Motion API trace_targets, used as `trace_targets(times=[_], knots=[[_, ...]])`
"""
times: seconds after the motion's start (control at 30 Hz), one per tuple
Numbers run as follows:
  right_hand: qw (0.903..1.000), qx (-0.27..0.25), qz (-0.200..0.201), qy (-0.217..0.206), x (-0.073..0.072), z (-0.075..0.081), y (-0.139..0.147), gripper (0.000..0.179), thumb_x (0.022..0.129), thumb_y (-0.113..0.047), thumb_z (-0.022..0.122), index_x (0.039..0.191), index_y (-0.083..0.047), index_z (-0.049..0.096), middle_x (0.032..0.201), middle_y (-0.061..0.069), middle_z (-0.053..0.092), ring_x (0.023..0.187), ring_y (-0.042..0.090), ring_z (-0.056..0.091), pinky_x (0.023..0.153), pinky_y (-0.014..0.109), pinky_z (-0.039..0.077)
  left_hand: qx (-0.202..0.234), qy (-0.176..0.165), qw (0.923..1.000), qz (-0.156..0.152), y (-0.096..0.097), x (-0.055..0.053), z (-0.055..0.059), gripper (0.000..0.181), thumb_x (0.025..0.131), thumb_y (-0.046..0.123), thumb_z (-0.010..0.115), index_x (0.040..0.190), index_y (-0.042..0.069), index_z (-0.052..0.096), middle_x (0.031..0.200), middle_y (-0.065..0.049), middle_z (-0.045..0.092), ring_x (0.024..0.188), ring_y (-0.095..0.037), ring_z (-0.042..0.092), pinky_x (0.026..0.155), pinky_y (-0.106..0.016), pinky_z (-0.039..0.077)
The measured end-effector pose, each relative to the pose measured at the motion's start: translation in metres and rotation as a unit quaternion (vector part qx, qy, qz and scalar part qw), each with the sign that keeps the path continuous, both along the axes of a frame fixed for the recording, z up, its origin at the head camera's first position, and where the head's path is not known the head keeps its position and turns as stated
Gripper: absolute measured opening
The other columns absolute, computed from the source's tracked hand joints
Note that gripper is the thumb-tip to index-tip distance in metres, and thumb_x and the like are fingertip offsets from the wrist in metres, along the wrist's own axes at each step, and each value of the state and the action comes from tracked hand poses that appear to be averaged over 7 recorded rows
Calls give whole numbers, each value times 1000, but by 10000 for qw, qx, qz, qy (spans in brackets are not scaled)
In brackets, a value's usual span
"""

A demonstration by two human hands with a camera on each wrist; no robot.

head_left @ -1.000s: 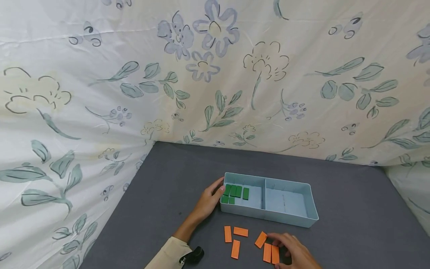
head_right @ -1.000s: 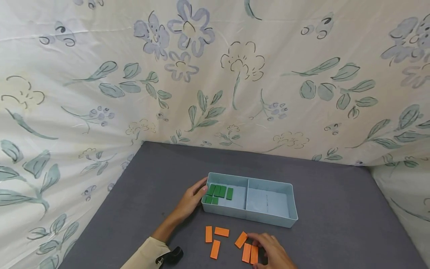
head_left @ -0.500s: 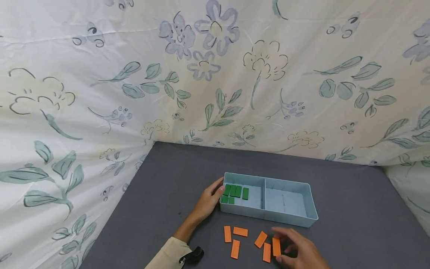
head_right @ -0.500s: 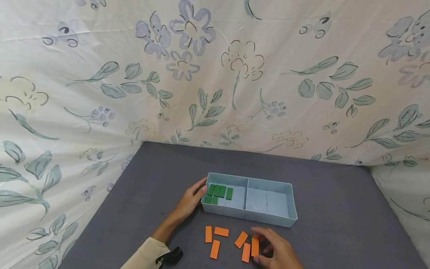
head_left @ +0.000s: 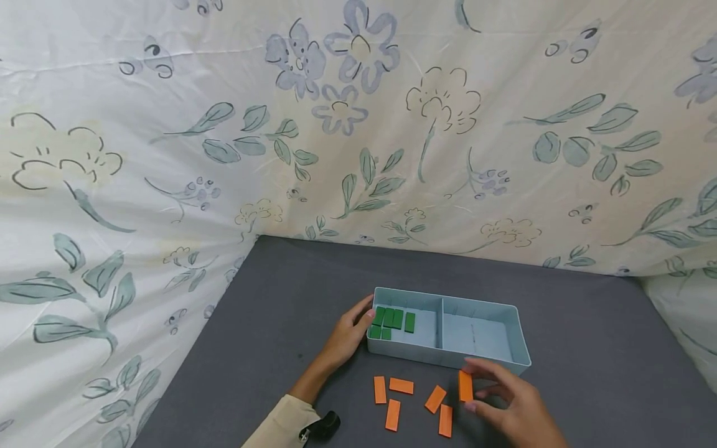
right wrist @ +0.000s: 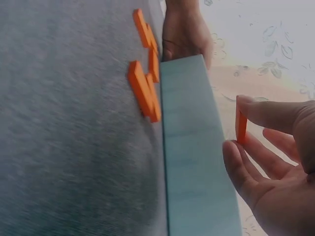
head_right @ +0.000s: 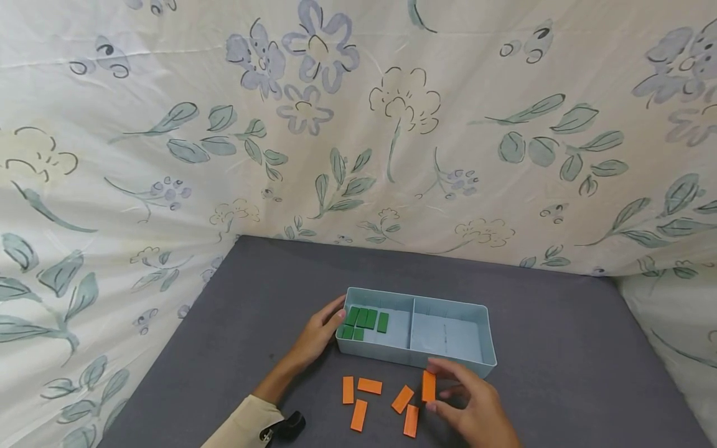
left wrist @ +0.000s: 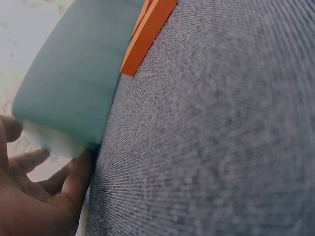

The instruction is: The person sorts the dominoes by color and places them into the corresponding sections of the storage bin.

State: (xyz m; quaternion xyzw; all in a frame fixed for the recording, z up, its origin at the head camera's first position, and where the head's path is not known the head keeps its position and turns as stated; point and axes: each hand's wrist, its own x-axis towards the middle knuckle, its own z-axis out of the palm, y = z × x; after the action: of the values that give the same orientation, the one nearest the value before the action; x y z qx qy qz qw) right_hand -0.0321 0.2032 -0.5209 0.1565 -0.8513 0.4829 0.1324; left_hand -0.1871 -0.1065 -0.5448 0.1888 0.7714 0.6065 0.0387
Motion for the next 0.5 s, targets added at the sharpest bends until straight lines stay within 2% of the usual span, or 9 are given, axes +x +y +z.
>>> trace_targets(times=[0.13, 0.27, 0.5], knots=[[9991, -17, -367, 217, -6, 9, 0, 77, 74, 7, 92, 144, -9, 63, 125, 5, 71, 108, -6, 63, 76, 26, 61, 15, 5, 10000, 16, 0, 0, 0, 56, 114, 38, 50, 165, 17, 41, 166, -9, 45, 156, -29, 36, 126, -56, 28], [9981, -107, -542, 283, -13, 15, 3, 76, 77, 6, 91, 145, -11, 61, 128, 4, 70, 112, -5, 63, 79, 25, 61, -45, 4, 10000, 12, 0, -1, 0, 56, 114, 39, 50, 165, 16, 40, 166, -9, 45, 157, -29, 36, 126, -57, 28], [9977, -22, -680, 55, -22, 20, 6, 70, 85, -2, 88, 147, -13, 60, 131, 14, 70, 113, -10, 62, 85, 21, 59, -90, 157, 9998, -24, -1, -1, -1, 58, 115, 38, 50, 165, 13, 39, 165, -14, 45, 155, -33, 38, 123, -60, 31]])
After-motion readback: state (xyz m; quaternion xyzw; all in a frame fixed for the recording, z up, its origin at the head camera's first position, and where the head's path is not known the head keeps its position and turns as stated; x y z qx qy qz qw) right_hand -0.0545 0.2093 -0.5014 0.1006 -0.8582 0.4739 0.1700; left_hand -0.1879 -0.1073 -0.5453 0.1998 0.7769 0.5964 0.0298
